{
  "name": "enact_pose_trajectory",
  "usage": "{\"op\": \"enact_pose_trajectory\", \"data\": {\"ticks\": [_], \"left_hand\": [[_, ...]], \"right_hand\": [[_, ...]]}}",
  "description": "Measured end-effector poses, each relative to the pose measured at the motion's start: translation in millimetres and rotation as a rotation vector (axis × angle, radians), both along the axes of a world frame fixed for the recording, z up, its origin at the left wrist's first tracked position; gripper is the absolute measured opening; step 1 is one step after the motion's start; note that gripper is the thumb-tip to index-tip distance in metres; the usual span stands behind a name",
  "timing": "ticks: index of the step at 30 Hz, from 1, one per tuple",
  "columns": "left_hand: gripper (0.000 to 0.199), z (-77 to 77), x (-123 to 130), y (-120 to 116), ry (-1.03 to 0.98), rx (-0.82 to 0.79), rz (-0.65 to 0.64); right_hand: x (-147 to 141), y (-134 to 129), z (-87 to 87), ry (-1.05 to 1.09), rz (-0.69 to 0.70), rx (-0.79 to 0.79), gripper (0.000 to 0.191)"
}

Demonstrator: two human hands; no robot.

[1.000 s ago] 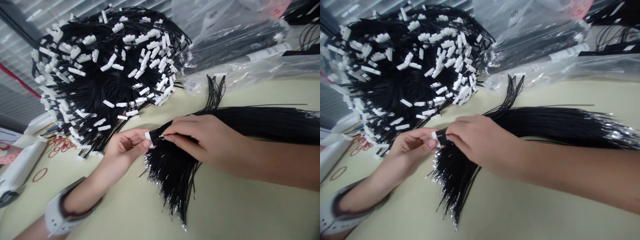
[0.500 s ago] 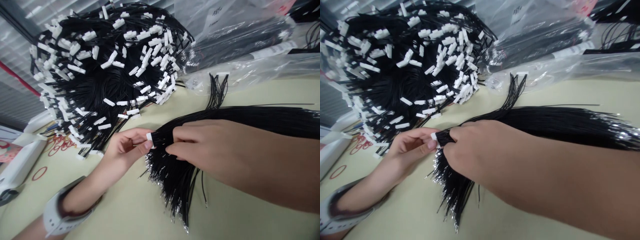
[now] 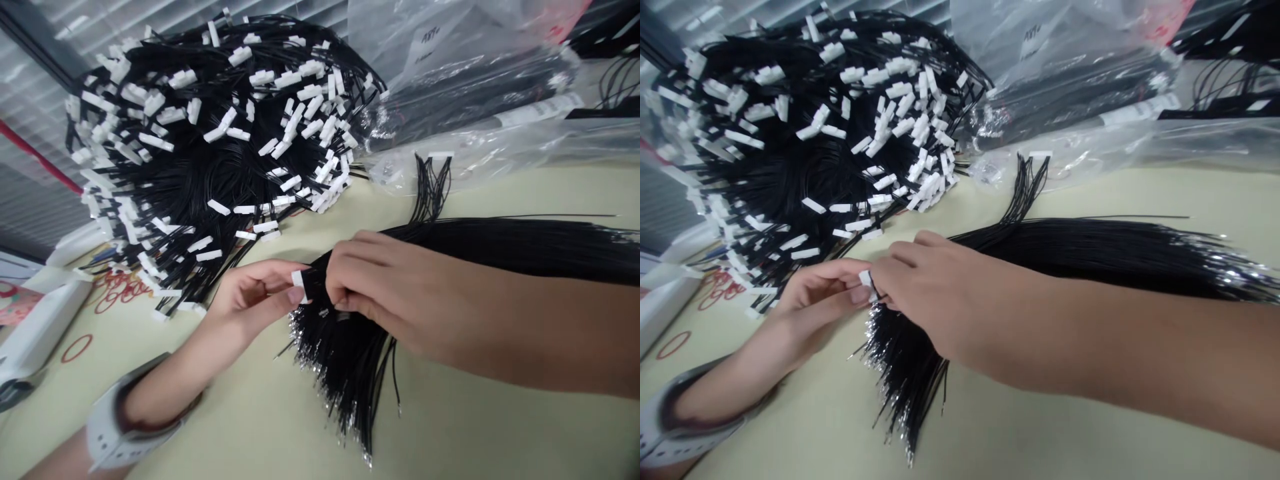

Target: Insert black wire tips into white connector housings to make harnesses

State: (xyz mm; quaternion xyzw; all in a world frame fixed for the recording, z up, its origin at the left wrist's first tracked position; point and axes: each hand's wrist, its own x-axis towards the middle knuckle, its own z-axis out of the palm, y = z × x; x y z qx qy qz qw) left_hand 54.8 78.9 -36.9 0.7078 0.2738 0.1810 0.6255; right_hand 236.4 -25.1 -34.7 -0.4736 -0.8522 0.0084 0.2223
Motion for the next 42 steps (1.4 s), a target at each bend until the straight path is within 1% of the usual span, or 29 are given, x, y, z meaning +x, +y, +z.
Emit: {"op": "enact_pose_trajectory", "data": {"ticks": [3, 6, 8, 11, 13, 17, 19, 20, 22, 25, 28, 33, 42], "left_hand": [[0.018, 0.5, 0.1, 0.7, 0.021, -0.033, 0.024], [0.017, -0.1, 1.7, 0.7, 0.031, -0.077, 0.065], [0.016, -0.6, 3.1, 0.8, 0.021, -0.114, 0.073], [0.016, -0.9, 4.5, 1.7, -0.009, -0.174, 0.047], [0.018, -0.9, 4.8, 2.2, -0.023, -0.19, 0.038], [0.018, -1.7, 5.0, 2.5, -0.027, -0.165, 0.009], [0.017, -2.9, 5.0, 2.6, -0.024, -0.138, 0.009], [0.016, -3.7, 4.9, 2.7, -0.026, -0.126, 0.013], [0.017, -5.2, 4.4, 2.9, -0.03, -0.117, 0.014], [0.019, -6.1, 3.4, 2.9, -0.02, -0.12, -0.004], [0.018, -5.0, 3.2, 2.8, 0.008, -0.092, -0.008], [0.016, -3.7, 3.3, 4.0, 0.035, -0.063, -0.073], [0.015, -2.3, 2.2, 3.9, 0.084, -0.004, -0.042]], "right_hand": [[-4.7, 0.8, 0.0, 0.17, -0.057, -0.034, 0.012], [-8.1, 1.7, -7.3, 0.206, -0.102, 0.021, 0.013], [-7.9, 3.4, -14.4, 0.2, -0.126, 0.088, 0.014], [-5.4, 5.1, -23.7, 0.187, -0.15, 0.207, 0.017], [-3.8, 4.0, -27.3, 0.154, -0.139, 0.314, 0.018], [-4.8, -1.6, -29.3, 0.1, -0.108, 0.52, 0.02], [-6.7, -2.6, -30.3, 0.104, -0.083, 0.579, 0.019], [-7.6, -2.3, -31.2, 0.101, -0.062, 0.571, 0.018], [-8.3, 0.0, -33.7, 0.104, -0.043, 0.498, 0.018], [-6.7, 4.2, -37.3, 0.168, -0.106, 0.347, 0.016], [-4.9, 5.9, -38.7, 0.243, -0.133, 0.269, 0.013], [-5.8, 4.5, -38.1, 0.304, -0.144, 0.232, 0.013], [-5.4, 4.0, -36.3, 0.326, -0.138, 0.206, 0.014]]}}
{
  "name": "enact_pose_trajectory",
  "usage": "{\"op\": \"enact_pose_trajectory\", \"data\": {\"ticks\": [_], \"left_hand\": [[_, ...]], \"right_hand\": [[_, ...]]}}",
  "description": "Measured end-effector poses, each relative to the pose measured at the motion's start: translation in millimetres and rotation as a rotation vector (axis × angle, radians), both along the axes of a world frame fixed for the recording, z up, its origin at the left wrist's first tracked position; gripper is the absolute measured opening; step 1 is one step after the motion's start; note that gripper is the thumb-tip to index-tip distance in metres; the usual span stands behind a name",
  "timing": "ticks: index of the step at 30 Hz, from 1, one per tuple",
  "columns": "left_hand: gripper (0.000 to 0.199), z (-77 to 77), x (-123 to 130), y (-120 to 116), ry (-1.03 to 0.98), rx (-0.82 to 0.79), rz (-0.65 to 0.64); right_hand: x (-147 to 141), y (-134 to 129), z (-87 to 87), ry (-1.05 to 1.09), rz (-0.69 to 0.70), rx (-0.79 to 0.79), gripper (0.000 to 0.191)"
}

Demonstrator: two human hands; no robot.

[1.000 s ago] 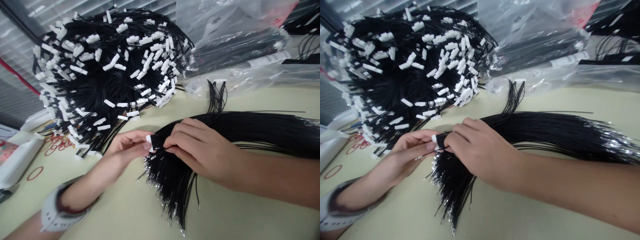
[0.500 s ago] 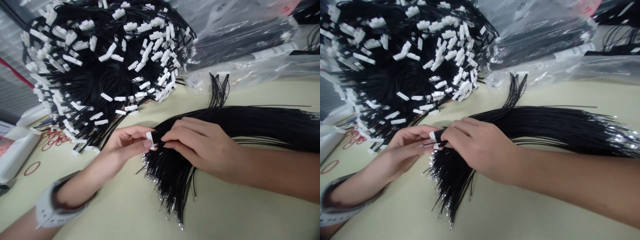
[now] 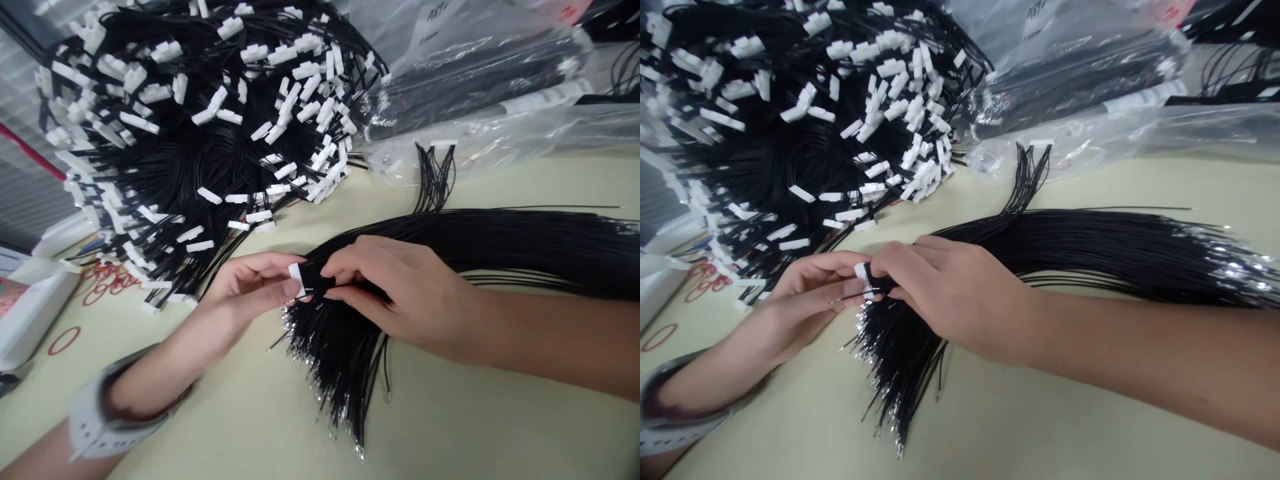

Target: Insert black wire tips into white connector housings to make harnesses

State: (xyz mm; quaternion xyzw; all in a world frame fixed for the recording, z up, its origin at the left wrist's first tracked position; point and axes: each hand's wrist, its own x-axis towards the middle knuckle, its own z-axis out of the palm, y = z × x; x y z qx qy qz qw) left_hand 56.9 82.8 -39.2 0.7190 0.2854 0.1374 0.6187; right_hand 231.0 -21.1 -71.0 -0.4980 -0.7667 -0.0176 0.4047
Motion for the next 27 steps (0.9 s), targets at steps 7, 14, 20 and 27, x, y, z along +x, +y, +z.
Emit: {"op": "enact_pose_trajectory", "data": {"ticks": [7, 14, 20, 27], "left_hand": [[0.023, -4.6, -0.7, -0.8, -0.02, 0.048, -0.045], [0.024, -2.9, 0.5, -10.9, -0.053, 0.096, -0.035], [0.021, -3.5, 2.6, -9.8, -0.092, 0.055, -0.026], [0.016, -1.3, 3.1, -6.2, -0.109, 0.01, 0.071]], "right_hand": [[0.5, 1.3, -2.5, -0.013, 0.005, 0.024, 0.014], [-4.7, -1.2, 5.6, -0.175, 0.087, 0.133, 0.017], [-4.4, 1.4, 2.6, -0.11, 0.054, 0.192, 0.016], [-1.9, 0.2, -0.9, -0.09, -0.058, 0.135, 0.022]]}}
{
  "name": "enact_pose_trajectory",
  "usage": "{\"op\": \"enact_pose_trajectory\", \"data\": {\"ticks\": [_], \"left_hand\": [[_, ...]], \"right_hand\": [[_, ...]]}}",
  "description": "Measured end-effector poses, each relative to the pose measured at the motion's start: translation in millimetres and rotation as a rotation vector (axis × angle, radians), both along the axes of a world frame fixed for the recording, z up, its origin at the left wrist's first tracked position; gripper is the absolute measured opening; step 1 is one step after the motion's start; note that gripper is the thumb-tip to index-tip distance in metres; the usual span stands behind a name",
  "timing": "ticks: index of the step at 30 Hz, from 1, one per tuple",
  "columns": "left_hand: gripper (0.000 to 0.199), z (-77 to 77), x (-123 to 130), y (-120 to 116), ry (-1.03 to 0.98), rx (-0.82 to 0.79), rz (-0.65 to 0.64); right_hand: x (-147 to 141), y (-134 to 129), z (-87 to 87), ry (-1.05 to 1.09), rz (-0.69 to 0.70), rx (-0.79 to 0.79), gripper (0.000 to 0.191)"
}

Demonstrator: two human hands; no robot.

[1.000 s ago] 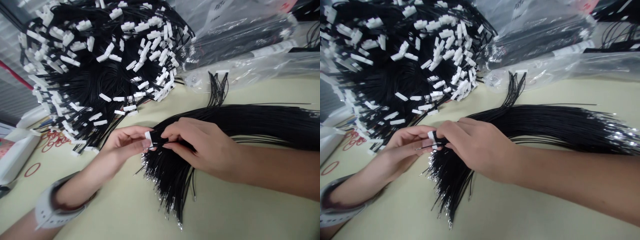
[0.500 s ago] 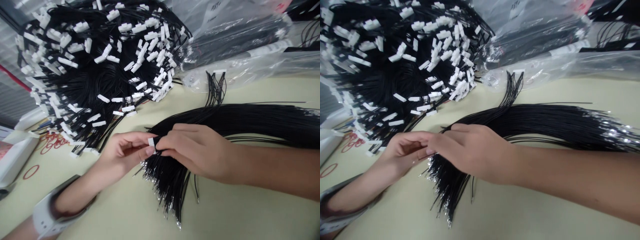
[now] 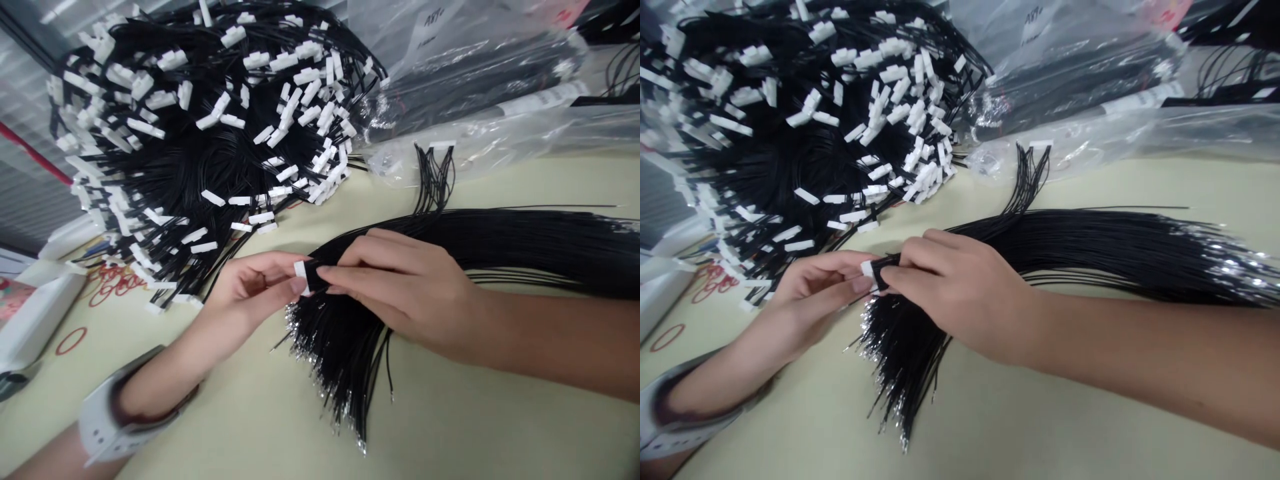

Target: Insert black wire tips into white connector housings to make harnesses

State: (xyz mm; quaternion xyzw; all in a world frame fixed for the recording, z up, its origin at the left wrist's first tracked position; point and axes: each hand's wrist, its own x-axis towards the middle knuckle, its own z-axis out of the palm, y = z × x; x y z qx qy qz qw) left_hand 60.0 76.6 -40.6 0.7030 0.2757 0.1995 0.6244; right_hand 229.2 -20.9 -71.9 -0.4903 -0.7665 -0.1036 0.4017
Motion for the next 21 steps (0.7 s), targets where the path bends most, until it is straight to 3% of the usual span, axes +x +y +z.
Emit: {"op": "enact_pose_trajectory", "data": {"ticks": [4, 9, 21], "left_hand": [[0.017, 2.3, 0.6, 2.7, 0.002, -0.082, 0.042], [0.021, 2.8, 2.8, 3.5, -0.027, -0.141, 0.056], [0.016, 1.6, 2.7, 3.0, 0.003, -0.13, 0.064]], "right_hand": [[-2.4, -2.8, 0.4, -0.004, -0.147, -0.024, 0.025], [-0.5, -0.8, -0.8, -0.129, -0.079, 0.1, 0.019], [1.7, -0.4, 0.4, -0.102, -0.073, 0.037, 0.024]]}}
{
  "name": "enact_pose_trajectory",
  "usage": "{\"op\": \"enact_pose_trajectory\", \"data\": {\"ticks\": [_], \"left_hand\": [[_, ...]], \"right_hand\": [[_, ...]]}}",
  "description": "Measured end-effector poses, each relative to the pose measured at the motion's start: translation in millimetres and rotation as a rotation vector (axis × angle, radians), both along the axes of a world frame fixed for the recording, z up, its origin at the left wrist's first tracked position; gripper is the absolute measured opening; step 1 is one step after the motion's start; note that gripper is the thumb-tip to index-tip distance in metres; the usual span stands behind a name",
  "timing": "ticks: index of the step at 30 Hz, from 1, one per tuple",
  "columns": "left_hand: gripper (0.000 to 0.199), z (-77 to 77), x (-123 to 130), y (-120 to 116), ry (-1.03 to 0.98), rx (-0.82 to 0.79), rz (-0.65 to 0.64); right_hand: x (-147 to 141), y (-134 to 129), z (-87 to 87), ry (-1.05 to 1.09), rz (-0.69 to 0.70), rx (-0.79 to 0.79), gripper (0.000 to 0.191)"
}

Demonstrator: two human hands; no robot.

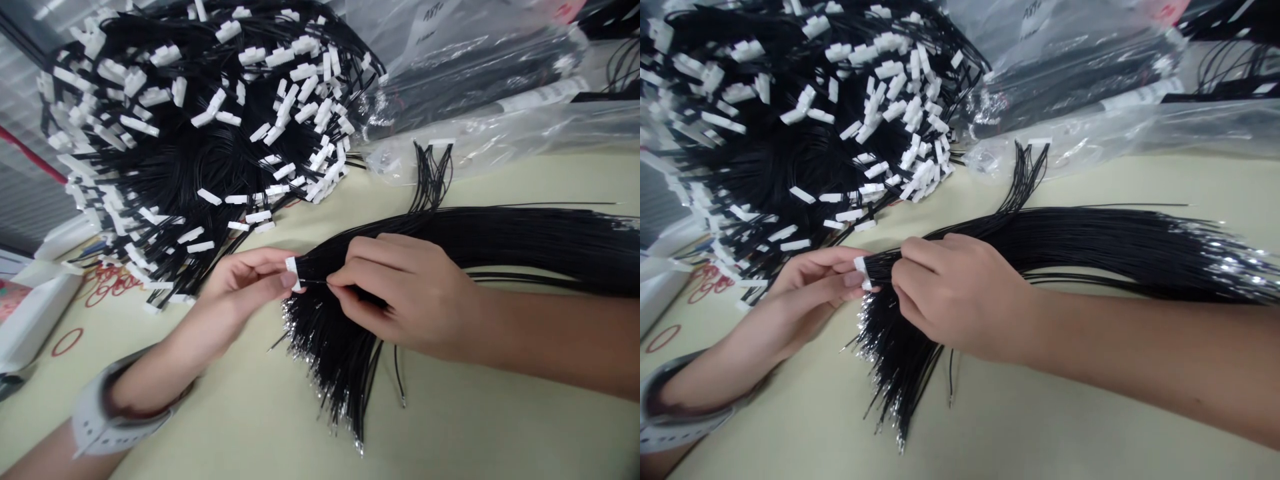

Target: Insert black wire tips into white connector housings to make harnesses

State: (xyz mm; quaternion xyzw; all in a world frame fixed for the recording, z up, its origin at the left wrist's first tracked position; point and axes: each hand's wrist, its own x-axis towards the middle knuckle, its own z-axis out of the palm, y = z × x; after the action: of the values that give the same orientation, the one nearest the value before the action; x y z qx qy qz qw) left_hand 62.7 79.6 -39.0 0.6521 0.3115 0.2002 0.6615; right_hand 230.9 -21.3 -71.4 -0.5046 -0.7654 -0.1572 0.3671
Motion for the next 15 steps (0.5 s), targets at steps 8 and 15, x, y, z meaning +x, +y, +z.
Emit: {"op": "enact_pose_trajectory", "data": {"ticks": [8, 15], "left_hand": [[0.015, 2.3, 0.0, -0.3, 0.029, -0.001, 0.04], [0.022, 3.0, -4.3, -5.6, 0.008, 0.17, -0.108]], "right_hand": [[0.0, 1.8, -1.1, 0.014, 0.001, -0.015, 0.022], [0.6, -0.2, 1.2, -0.06, 0.076, 0.007, 0.022]]}}
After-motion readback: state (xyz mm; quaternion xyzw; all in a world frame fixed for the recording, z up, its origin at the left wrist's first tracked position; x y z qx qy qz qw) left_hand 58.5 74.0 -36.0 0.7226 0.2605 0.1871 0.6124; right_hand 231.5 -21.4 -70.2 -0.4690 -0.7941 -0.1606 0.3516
